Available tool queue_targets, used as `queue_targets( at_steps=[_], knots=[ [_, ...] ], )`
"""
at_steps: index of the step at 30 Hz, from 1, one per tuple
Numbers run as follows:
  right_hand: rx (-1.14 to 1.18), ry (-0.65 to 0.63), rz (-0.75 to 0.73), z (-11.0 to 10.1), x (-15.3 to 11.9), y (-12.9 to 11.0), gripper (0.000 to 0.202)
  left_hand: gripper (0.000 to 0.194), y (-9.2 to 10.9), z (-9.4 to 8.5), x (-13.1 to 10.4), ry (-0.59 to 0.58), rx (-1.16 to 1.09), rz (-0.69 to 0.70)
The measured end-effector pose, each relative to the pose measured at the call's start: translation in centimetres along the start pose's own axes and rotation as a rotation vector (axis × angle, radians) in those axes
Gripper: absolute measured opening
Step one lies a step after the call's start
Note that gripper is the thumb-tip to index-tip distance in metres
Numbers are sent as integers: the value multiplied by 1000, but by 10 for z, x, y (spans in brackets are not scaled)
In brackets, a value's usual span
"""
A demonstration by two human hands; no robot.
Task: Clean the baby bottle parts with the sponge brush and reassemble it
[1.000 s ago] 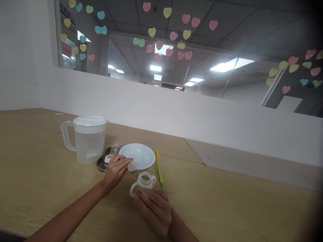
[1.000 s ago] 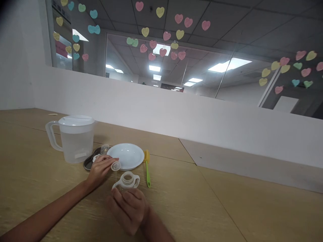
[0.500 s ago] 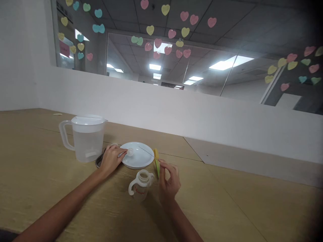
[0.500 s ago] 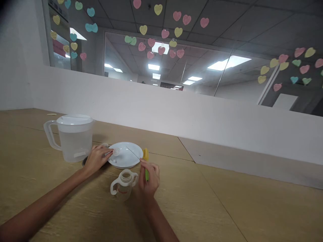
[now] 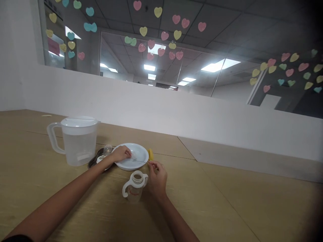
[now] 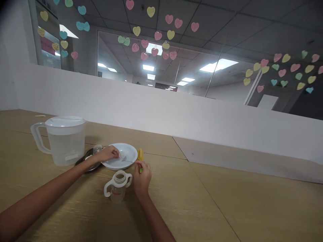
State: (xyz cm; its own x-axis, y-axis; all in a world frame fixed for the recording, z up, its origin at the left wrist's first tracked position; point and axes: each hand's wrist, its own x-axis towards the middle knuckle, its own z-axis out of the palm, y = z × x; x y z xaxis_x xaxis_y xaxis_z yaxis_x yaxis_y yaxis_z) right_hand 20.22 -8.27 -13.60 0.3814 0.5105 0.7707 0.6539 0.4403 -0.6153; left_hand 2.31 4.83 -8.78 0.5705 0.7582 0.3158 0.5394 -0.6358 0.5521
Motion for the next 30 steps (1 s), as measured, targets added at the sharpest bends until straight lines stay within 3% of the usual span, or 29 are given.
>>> queue_targets(
  at_steps=[4,8,11,17,24,30],
  knots=[
    [30,-37,104,2,0,6,28,29,16,-13,-2,221,-118,32],
    [15,-96,144,2,-1,7,31,38,47,-24,-20,362,-363,96],
    [4,-156,159,2,-1,6,32,35,72,-26,-40,329,-560,159],
    [16,-194,194,3,-2,3,40,26,98,-27,-67,280,-536,222],
    [55,-201,210,2,-1,-1,37,25,101,-17,-77,191,-498,215],
    [96,-192,192,2,-3,-3,36,24,83,-7,-84,18,-379,213]
  ],
)
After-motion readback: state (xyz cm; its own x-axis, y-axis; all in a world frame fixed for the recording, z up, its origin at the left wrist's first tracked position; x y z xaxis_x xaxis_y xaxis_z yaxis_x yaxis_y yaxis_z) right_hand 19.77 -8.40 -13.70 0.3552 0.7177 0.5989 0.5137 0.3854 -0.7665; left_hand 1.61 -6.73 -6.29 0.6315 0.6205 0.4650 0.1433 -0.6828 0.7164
